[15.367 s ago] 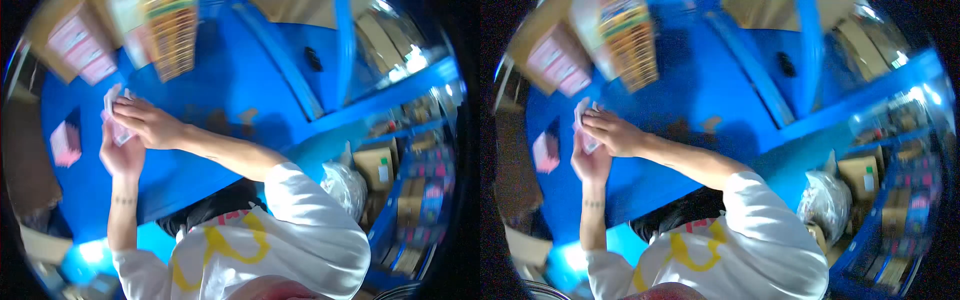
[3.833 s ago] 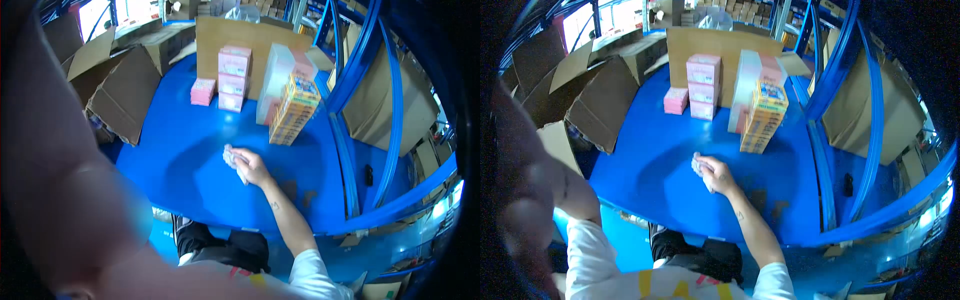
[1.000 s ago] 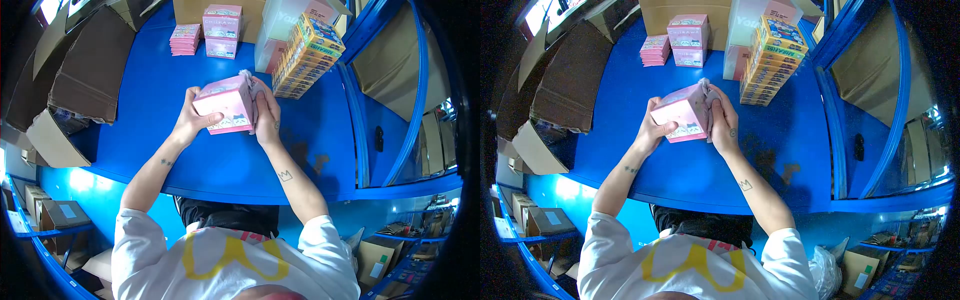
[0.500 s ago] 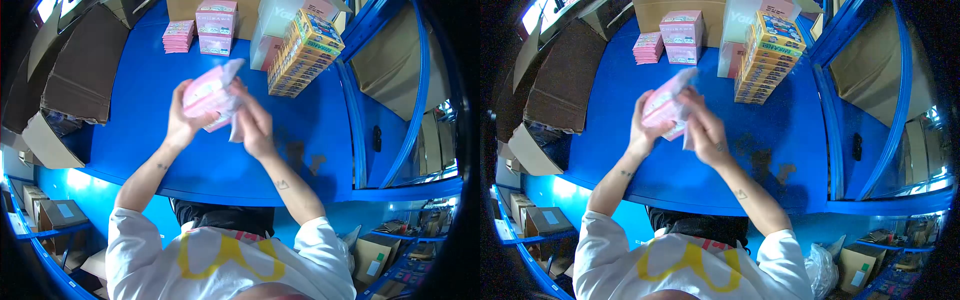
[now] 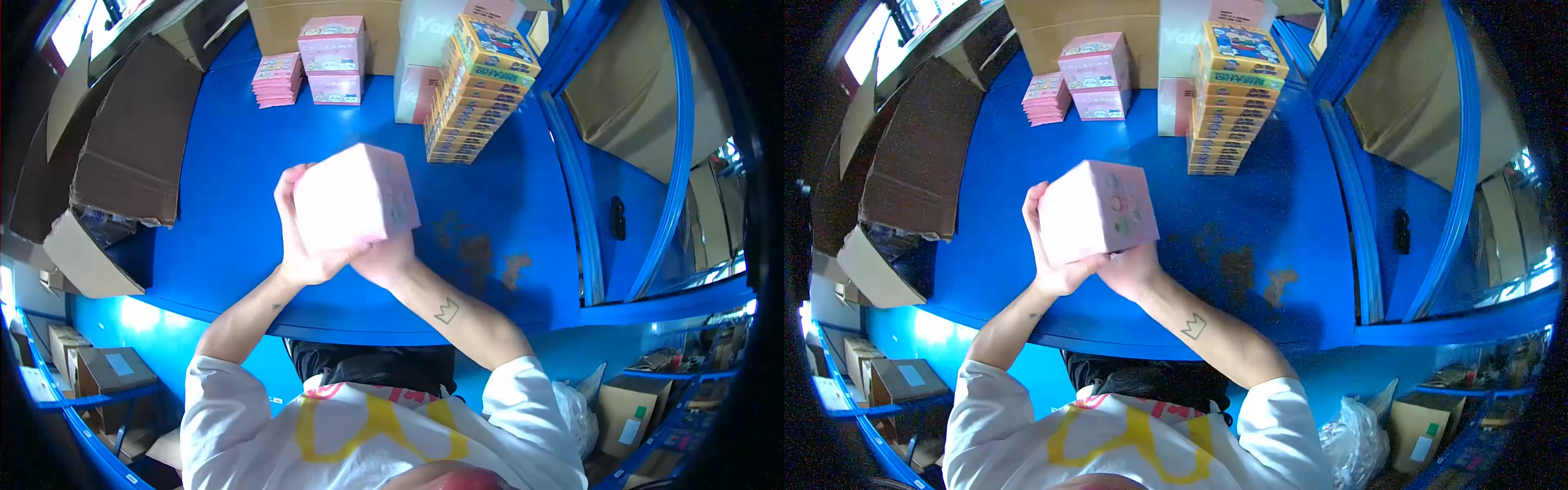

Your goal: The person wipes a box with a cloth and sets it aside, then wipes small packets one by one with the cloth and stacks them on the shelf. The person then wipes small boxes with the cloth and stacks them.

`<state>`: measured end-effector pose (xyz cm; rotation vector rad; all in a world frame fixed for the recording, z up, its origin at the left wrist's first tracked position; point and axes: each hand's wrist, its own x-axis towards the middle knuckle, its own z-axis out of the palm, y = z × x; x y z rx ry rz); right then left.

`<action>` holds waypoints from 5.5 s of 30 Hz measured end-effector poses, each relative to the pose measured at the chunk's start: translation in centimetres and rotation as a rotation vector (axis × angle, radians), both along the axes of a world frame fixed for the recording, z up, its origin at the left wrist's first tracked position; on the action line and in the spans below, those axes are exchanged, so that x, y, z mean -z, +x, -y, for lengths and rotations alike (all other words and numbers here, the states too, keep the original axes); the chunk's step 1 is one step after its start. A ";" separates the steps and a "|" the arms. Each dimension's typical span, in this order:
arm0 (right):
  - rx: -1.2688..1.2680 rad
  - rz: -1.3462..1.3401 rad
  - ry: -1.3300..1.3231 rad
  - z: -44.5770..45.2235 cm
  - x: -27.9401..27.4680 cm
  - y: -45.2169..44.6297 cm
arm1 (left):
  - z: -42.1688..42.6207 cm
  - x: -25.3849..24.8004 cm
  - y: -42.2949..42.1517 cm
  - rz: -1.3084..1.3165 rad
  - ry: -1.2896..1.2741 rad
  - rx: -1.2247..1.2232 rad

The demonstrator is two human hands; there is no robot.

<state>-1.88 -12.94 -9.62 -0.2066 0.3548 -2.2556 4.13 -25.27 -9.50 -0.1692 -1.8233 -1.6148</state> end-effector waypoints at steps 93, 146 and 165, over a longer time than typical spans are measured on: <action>0.316 -0.567 0.758 0.2 1.1 0.0 | 6.9 -4.0 1.2 0.189 -0.650 -0.012; -0.148 -1.155 0.651 0.3 1.4 -0.5 | 14.2 -2.8 -7.9 0.221 -1.239 -0.718; -0.397 -1.208 0.527 -0.7 2.1 -4.5 | 6.0 -7.3 -18.0 0.159 -0.379 -0.686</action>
